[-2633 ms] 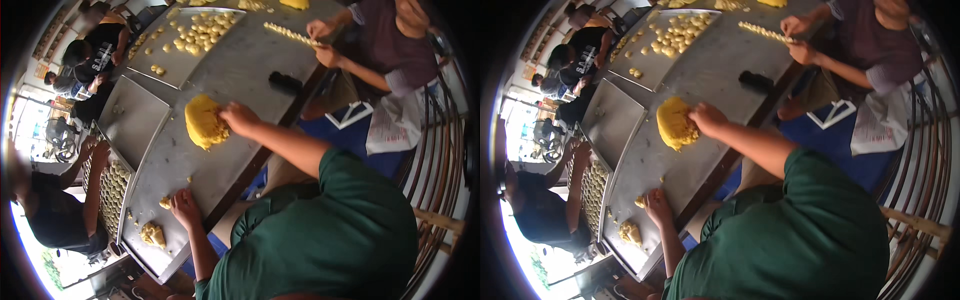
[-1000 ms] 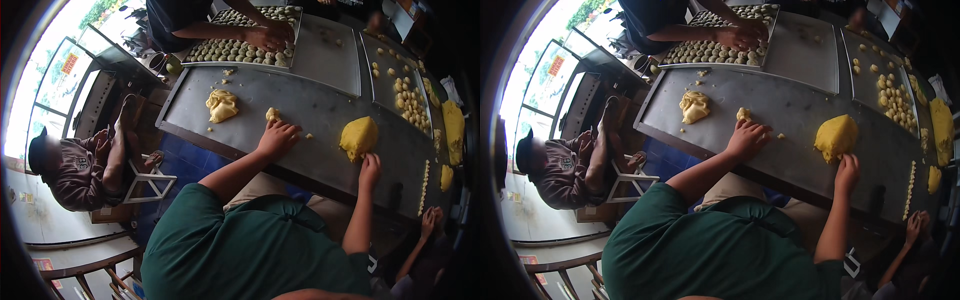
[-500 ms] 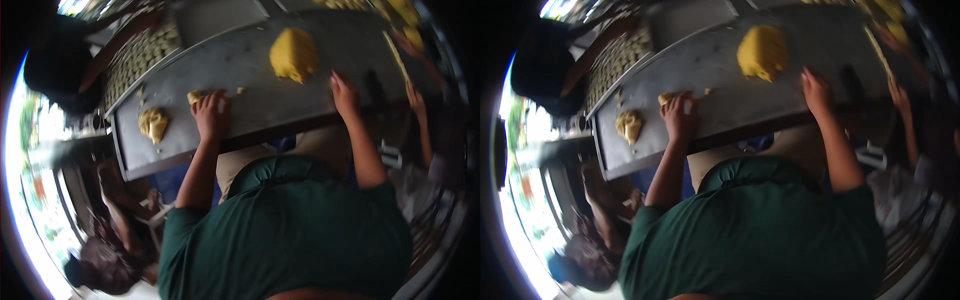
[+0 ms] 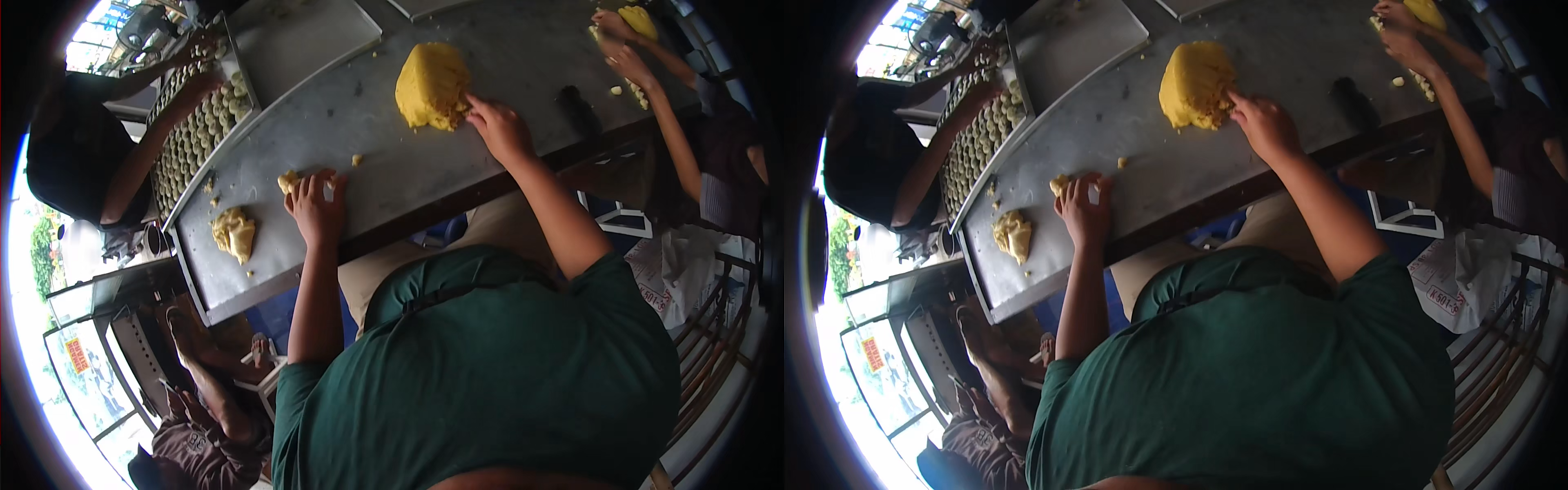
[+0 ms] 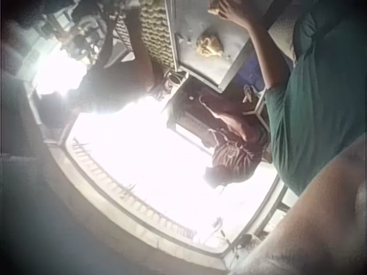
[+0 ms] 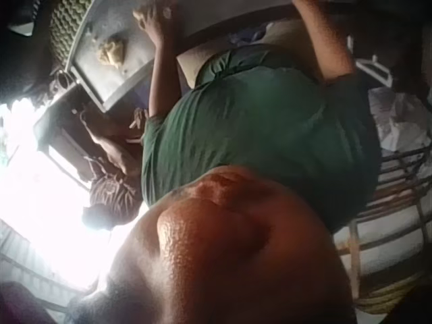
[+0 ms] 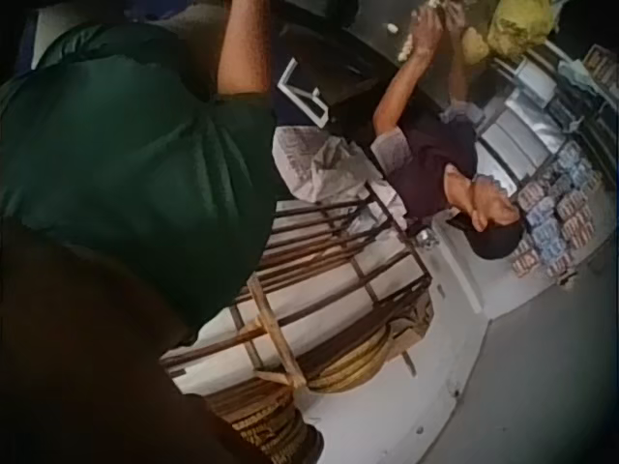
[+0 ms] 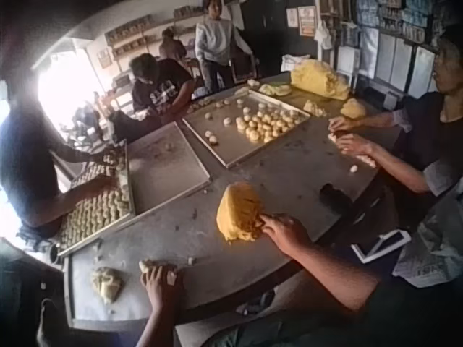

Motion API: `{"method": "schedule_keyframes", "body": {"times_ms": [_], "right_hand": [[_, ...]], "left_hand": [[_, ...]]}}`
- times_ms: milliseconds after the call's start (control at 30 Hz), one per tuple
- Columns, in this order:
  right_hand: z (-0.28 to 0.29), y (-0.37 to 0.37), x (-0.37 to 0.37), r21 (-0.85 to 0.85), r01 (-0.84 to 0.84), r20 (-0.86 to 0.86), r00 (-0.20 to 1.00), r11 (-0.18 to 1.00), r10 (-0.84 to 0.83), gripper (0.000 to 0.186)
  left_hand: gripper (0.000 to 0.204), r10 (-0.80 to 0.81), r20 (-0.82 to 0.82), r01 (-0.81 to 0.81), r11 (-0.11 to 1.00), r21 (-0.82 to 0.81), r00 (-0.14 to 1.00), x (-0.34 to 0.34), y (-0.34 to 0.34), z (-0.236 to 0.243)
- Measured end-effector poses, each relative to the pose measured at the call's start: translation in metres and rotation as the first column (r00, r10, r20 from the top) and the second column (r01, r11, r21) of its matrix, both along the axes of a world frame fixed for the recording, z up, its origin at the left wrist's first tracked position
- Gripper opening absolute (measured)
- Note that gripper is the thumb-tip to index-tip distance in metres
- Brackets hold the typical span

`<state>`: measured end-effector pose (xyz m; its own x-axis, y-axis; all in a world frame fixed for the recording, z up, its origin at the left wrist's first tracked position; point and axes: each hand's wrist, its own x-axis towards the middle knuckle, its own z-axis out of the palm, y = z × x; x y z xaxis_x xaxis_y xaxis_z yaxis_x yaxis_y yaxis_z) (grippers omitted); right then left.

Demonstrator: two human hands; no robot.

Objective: The person shapes dough by hand at a large metal table, taking small pieces from a central mound, rolling them into balls, and placing them on trays alongside other workers.

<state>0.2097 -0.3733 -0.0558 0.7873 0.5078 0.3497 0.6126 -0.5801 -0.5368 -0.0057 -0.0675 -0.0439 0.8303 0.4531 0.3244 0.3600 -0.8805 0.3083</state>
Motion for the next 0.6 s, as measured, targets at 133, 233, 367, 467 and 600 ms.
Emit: {"method": "schedule_keyframes", "body": {"times_ms": [133,233,367,467,600], "right_hand": [[0.003,-0.030,0.004,0.122,0.131,0.117,0.982,0.984,-0.145,0.023],[-0.002,-0.033,-0.013,-0.062,0.229,0.019,0.973,0.972,-0.228,0.024],[0.008,-0.012,-0.011,-0.061,0.015,-0.077,0.997,0.998,-0.020,0.030],[0.007,0.017,0.013,0.117,0.061,0.355,0.930,0.991,-0.099,0.042],[0.008,0.020,0.007,-0.142,0.131,-0.069,0.987,0.981,-0.142,0.032]], "left_hand": [[0.024,-0.010,-0.026,0.011,0.999,0.042,1.000,0.006,-0.003,-0.002],[0.022,-0.036,0.029,0.034,0.996,0.087,0.999,0.003,-0.001,0.005],[0.022,-0.015,-0.010,0.015,1.000,0.015,1.000,0.004,-0.006,0.011],[0.023,0.002,0.014,-0.001,0.998,-0.061,1.000,0.007,0.001,0.002],[0.024,-0.035,0.032,0.035,0.999,0.009,0.999,0.005,0.002,-0.003]]}}
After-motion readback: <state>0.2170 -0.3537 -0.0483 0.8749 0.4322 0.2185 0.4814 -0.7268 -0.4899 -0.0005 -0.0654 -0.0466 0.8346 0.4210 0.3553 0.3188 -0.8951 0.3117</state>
